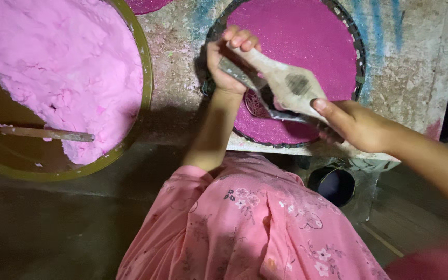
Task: The person presses pink paste from a basin into a handheld mold and ejects formed discs onto round trays, arranging them in rows. They cover filled trays with woven bamboo lids, tie the stacks with green string, and carry a stack to a steamer pot. They then refill the mold with paste using a small scraper and continue molding discs.
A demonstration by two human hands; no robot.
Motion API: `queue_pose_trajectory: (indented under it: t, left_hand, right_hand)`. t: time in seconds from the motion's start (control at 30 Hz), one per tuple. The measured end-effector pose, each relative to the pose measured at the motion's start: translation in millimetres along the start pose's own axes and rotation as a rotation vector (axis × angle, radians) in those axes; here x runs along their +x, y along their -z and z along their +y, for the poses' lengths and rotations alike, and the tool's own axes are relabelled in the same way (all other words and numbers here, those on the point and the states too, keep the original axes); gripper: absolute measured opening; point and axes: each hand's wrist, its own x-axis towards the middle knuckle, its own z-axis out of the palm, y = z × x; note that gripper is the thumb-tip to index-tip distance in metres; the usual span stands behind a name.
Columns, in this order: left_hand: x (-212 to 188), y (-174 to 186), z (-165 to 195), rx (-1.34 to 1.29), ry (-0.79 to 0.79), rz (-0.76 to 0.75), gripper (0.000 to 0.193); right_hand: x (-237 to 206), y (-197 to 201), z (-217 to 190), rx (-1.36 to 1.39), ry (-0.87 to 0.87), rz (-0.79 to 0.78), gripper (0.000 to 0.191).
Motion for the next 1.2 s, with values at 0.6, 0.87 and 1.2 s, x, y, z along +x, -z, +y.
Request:
queue_pose_trajectory:
  t: [0.6, 0.87, 1.2]
  left_hand:
    - [27.4, -19.8, 42.0, 0.091, 0.093, -0.040, 0.021]
    - [25.8, -17.1, 9.8, 0.100, 0.052, 0.145, 0.023]
    - [34.9, -27.5, 14.1, 0.148, 0.073, 0.111, 0.027]
  right_hand:
    - [21.5, -26.5, -10.9, 0.123, 0.229, 0.089, 0.069]
    - [10.6, -3.8, -9.0, -0.042, 0.150, 0.181, 0.070]
    - [21.9, -9.0, 0.6, -0.010, 0.170, 0.219, 0.076]
